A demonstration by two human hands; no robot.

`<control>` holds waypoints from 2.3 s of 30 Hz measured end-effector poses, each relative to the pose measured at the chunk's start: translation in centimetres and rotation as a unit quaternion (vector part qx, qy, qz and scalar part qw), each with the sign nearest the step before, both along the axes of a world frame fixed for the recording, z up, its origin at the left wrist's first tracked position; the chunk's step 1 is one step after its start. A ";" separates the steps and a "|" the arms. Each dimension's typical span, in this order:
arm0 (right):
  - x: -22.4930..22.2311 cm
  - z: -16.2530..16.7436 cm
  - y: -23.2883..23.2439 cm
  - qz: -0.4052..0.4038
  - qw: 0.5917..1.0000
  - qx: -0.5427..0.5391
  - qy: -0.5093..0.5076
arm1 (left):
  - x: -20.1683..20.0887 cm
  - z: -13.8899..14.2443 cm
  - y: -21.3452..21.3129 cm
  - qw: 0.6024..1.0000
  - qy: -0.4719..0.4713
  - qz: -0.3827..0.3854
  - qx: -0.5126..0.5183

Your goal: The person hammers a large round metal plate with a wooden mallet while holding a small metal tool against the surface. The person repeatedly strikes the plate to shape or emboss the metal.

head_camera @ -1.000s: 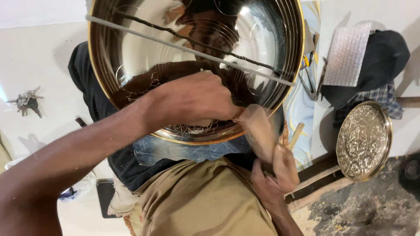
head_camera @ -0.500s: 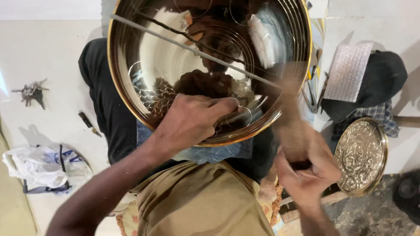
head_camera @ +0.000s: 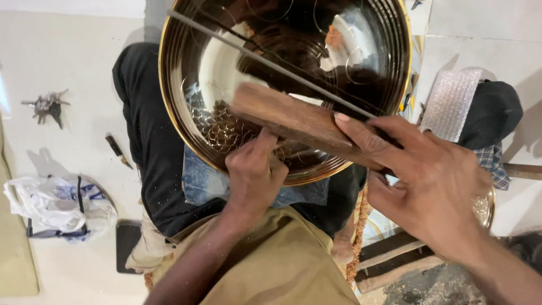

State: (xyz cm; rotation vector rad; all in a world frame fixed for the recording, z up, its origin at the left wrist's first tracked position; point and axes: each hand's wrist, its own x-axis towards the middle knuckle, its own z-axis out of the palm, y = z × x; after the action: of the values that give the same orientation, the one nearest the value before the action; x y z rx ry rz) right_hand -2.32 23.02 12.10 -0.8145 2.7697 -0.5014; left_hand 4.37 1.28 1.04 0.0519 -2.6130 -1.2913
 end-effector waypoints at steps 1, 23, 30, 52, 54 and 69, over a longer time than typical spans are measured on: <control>-0.3 -0.1 -0.2 -0.013 0.995 -0.098 -0.024 | 0.0 0.0 0.1 1.000 0.010 0.004 -0.001; -1.1 1.4 -1.5 -0.027 0.976 -0.207 -0.065 | -0.3 1.2 0.3 0.996 0.036 0.076 0.033; -2.3 2.8 -2.6 0.101 0.990 -0.017 0.101 | -0.1 0.5 0.1 0.997 0.016 0.067 0.019; 11.5 -9.5 0.3 -0.346 0.842 -0.402 -0.098 | -8.0 2.9 -4.0 0.871 -0.149 -0.434 -0.175; 13.2 -9.9 0.1 -0.368 0.851 -0.366 -0.084 | -9.0 3.2 -4.1 0.853 -0.092 -0.481 -0.181; 10.6 -9.2 1.2 -0.219 0.923 -0.296 0.109 | -9.2 3.5 -3.8 0.844 -0.039 -0.466 -0.262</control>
State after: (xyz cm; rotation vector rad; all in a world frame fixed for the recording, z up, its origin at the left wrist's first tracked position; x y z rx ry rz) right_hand 8.25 24.26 2.90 -0.3399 3.0381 -1.4642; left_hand -4.86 -2.54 4.51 -1.4256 -3.0400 -0.6558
